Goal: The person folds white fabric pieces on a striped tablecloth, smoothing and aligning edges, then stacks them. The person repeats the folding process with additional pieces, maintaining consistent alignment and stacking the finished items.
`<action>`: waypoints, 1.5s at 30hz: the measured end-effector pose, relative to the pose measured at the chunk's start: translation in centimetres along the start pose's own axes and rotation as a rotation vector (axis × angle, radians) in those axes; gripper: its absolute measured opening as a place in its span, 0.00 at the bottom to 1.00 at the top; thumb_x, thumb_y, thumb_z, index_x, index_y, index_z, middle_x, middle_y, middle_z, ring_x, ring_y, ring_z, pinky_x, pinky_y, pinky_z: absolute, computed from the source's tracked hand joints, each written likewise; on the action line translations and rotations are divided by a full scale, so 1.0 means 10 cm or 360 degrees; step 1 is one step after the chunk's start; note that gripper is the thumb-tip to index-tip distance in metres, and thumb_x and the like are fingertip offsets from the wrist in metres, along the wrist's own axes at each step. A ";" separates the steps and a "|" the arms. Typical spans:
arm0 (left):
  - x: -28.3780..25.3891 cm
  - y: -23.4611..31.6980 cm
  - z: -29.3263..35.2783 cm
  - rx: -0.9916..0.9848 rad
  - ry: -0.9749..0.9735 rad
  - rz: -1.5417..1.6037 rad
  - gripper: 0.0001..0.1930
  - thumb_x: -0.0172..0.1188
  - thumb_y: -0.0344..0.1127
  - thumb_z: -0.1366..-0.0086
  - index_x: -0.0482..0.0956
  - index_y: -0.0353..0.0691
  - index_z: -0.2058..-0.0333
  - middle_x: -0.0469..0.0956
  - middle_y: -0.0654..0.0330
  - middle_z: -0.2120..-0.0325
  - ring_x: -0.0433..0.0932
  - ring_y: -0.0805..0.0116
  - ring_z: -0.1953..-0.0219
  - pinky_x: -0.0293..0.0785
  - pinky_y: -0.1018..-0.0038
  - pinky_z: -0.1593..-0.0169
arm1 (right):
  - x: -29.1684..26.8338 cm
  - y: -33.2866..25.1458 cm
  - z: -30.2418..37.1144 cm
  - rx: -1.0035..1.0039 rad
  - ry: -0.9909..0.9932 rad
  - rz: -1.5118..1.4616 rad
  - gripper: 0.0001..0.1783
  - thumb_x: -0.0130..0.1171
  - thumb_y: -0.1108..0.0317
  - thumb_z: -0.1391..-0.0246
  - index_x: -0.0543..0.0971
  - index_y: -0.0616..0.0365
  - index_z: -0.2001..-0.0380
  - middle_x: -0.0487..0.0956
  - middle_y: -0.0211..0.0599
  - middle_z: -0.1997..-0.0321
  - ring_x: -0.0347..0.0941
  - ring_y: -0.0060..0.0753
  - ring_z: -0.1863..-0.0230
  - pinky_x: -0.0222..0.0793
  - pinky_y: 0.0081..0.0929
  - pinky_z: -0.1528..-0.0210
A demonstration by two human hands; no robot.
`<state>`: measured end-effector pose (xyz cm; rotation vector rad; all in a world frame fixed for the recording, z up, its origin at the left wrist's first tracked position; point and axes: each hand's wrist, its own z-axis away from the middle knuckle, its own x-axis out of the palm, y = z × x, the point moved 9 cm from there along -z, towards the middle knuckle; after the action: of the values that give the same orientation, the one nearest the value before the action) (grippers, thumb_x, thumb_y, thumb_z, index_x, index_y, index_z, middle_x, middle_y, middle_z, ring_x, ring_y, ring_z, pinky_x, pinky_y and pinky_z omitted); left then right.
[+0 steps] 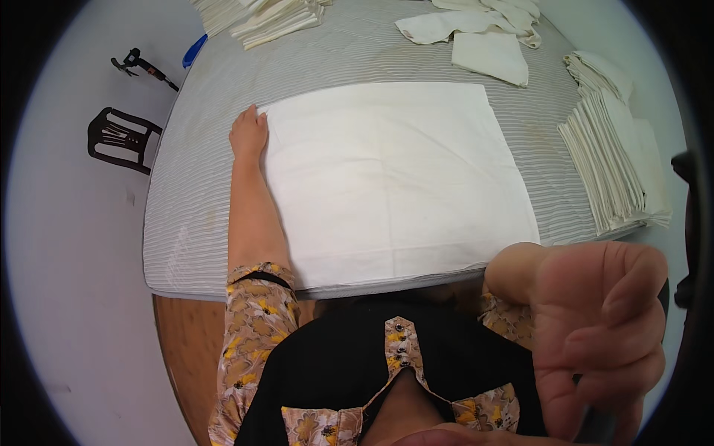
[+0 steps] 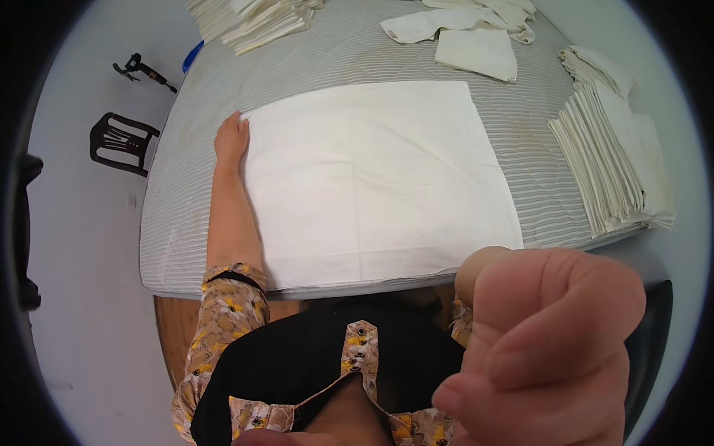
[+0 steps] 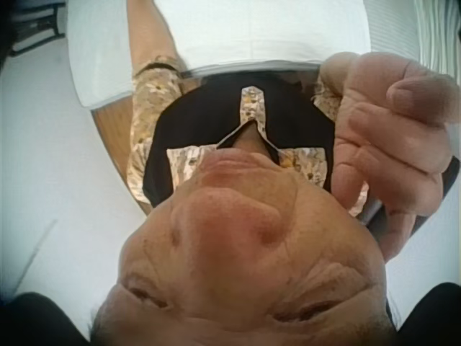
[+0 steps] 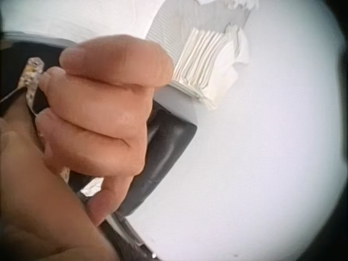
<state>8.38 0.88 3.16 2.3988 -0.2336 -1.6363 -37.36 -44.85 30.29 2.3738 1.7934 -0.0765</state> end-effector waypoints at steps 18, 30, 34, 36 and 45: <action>-0.23 0.12 0.06 -0.0220 0.0009 0.1011 0.28 0.61 0.36 0.31 0.72 0.53 0.33 0.78 0.58 0.59 0.75 0.67 0.58 0.73 0.70 0.49 | 0.33 -0.21 -0.25 -0.0210 0.0180 -0.0093 0.25 0.65 0.70 0.42 0.76 0.51 0.41 0.71 0.03 0.44 0.72 0.03 0.67 0.62 0.22 0.66; 0.03 0.17 0.09 -0.0231 -0.0259 0.1136 0.25 0.57 0.29 0.32 0.76 0.44 0.37 0.78 0.63 0.62 0.73 0.75 0.64 0.72 0.75 0.58 | 1.59 2.07 1.03 0.0626 -0.0426 0.0284 0.18 0.62 0.61 0.39 0.80 0.56 0.48 0.78 0.41 0.45 0.71 0.42 0.41 0.68 0.41 0.37; 0.28 -0.01 -0.02 -0.0366 -0.0261 0.0914 0.23 0.53 0.29 0.33 0.78 0.48 0.39 0.81 0.59 0.66 0.76 0.71 0.67 0.74 0.70 0.57 | 2.29 2.65 2.34 0.1330 -0.1467 0.0469 0.34 0.53 0.47 0.34 0.67 0.55 0.33 0.64 0.45 0.28 0.54 0.51 0.26 0.51 0.54 0.27; 0.25 -0.10 -0.01 -0.0369 -0.0188 0.0604 0.23 0.51 0.30 0.32 0.80 0.51 0.40 0.82 0.57 0.67 0.77 0.69 0.68 0.75 0.68 0.57 | 2.31 2.64 2.95 0.1738 -0.1965 0.0597 0.44 0.40 0.34 0.32 0.55 0.53 0.24 0.49 0.45 0.18 0.38 0.51 0.18 0.35 0.60 0.22; -0.24 0.12 0.13 -0.0298 0.0023 0.0245 0.22 0.47 0.34 0.27 0.79 0.60 0.40 0.84 0.58 0.64 0.80 0.63 0.65 0.76 0.62 0.57 | 1.21 2.99 3.25 0.1979 -0.1891 0.1107 0.51 0.32 0.29 0.32 0.52 0.64 0.25 0.47 0.49 0.18 0.36 0.48 0.17 0.36 0.48 0.20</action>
<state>6.35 0.20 5.18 2.1960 -0.2445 -1.5017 -3.42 -46.50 -0.38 2.2507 0.2149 -2.3544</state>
